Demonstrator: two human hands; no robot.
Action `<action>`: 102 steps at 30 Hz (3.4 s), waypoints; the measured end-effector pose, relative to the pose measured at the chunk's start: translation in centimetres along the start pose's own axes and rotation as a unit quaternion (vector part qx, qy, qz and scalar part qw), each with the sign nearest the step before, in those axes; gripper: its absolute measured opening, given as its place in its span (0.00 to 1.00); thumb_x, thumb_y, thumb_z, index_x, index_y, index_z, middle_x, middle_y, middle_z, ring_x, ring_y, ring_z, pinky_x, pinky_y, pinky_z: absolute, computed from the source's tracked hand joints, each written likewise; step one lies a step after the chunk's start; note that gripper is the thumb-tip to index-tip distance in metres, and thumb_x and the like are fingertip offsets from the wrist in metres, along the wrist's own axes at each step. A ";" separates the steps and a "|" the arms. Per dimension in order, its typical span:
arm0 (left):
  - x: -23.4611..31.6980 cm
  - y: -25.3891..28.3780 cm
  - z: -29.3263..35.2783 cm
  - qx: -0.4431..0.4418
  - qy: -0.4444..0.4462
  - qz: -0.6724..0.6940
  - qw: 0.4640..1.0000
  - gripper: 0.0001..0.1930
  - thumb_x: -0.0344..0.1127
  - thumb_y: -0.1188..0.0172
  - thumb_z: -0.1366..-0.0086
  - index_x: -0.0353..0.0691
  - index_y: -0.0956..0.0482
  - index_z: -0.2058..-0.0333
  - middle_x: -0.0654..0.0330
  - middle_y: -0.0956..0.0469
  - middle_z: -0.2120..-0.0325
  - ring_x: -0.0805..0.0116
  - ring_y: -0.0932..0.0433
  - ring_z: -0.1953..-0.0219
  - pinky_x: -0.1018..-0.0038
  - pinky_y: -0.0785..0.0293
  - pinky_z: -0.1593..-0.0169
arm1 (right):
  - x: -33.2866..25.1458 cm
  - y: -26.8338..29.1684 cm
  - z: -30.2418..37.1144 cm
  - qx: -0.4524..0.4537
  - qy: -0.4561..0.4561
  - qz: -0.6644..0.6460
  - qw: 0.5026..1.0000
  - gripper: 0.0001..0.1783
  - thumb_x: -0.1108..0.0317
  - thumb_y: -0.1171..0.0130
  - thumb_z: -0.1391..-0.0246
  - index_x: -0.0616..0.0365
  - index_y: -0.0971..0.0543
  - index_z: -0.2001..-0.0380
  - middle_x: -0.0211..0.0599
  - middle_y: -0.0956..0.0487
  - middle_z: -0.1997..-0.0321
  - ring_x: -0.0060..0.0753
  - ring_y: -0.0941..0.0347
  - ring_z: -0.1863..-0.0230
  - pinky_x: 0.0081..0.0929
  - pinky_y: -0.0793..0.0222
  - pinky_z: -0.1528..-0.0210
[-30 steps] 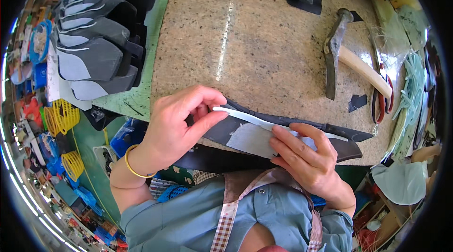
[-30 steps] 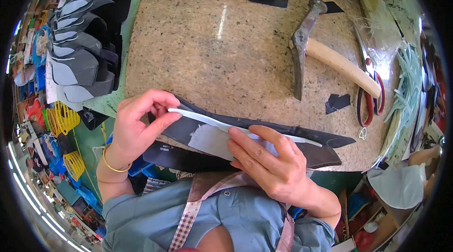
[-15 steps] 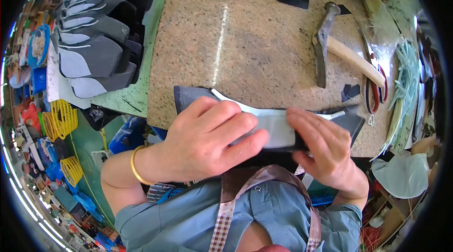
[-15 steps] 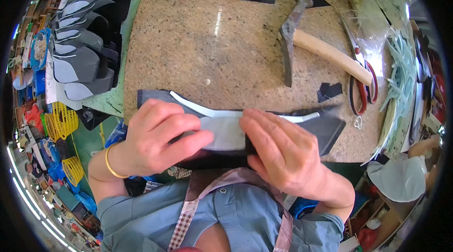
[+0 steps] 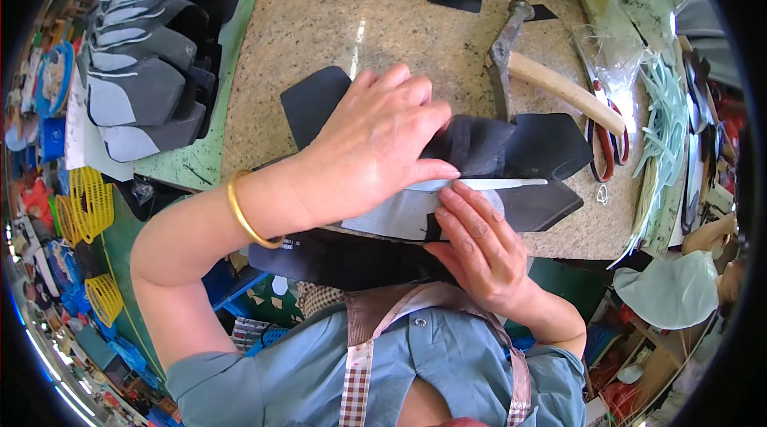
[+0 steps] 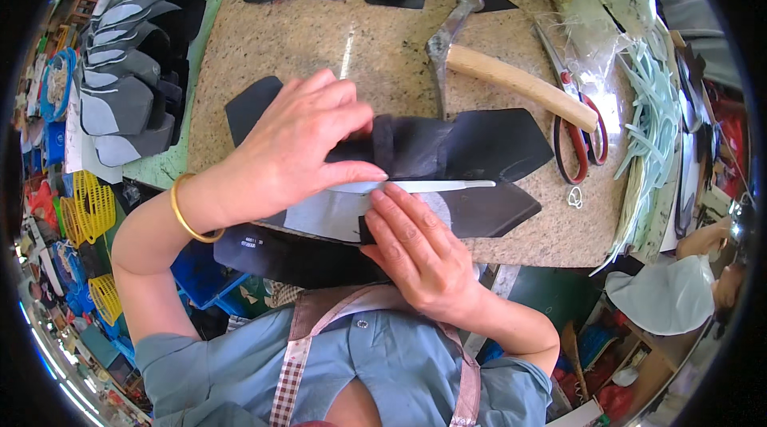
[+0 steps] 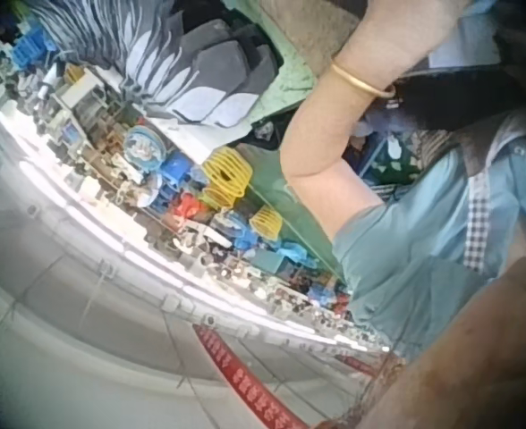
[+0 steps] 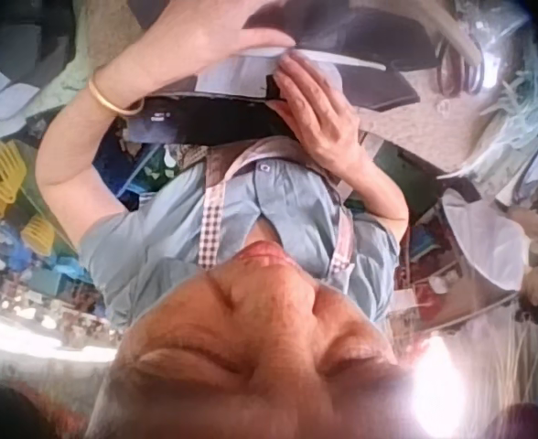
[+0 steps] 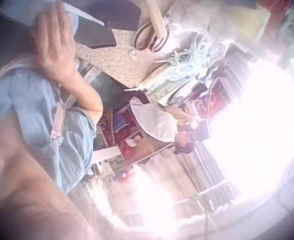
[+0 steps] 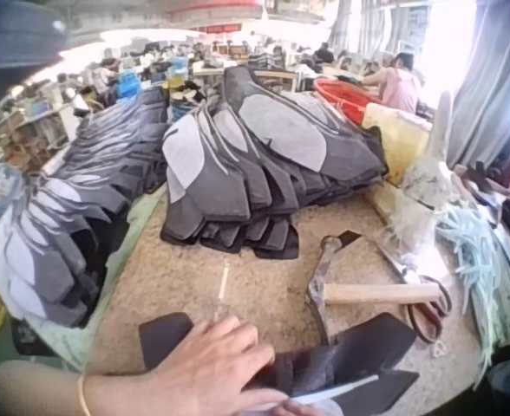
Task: The person hammers shoe components with a hammer, applies strips to them by hand, and folds and presses the edges together.
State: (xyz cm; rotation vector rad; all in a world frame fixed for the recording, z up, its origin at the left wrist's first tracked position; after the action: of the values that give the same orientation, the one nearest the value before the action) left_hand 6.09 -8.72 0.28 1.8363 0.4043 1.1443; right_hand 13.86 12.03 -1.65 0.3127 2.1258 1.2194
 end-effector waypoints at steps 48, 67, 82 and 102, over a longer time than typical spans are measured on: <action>8.4 -5.3 0.2 -0.080 -0.193 -0.214 0.954 0.09 0.35 0.45 0.43 0.35 0.27 0.67 0.41 0.30 0.41 0.70 0.29 0.65 0.79 0.36 0.69 | 7.0 6.7 5.1 -0.008 -0.101 0.055 0.993 0.25 0.80 0.39 0.71 0.63 0.19 0.60 0.47 0.19 0.55 0.52 0.21 0.50 0.48 0.27 0.43; 4.3 0.6 7.6 -0.025 -0.097 -0.136 0.986 0.14 0.32 0.43 0.46 0.34 0.20 0.61 0.51 0.22 0.50 0.57 0.22 0.49 0.59 0.29 0.43 | 1.9 6.1 2.7 -0.115 -0.172 0.145 0.968 0.50 0.39 0.41 0.49 0.72 0.38 0.37 0.58 0.36 0.33 0.53 0.39 0.31 0.47 0.46 0.31; -4.4 2.8 8.4 0.080 0.214 0.457 0.860 0.44 0.22 0.32 0.47 0.40 0.46 0.34 0.59 0.18 0.62 0.76 0.21 0.62 0.76 0.25 0.54 | -2.2 -1.1 -6.3 -0.031 -0.182 -0.211 0.960 0.22 0.77 0.40 0.50 0.61 0.22 0.48 0.45 0.20 0.48 0.46 0.24 0.44 0.35 0.25 0.46; -1.8 2.3 11.2 -0.094 -0.124 -0.146 0.977 0.34 0.44 0.32 0.51 0.40 0.26 0.44 0.59 0.29 0.40 0.60 0.34 0.35 0.52 0.46 0.32 | -5.2 -3.9 -4.7 -0.109 -0.036 0.183 0.976 0.27 0.59 0.47 0.42 0.63 0.26 0.43 0.42 0.28 0.36 0.46 0.33 0.34 0.38 0.41 0.33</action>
State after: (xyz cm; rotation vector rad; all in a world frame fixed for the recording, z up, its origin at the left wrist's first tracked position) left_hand 14.17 -16.98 -0.57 1.6629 0.3919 0.7179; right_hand 15.19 4.17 -1.08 0.6608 1.9017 1.6102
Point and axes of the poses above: each hand's wrist, its own z-axis away from the middle knuckle, its own y-axis out of the back of the hand, x = y × z, the point moved 1 cm from there along -z, towards the middle knuckle
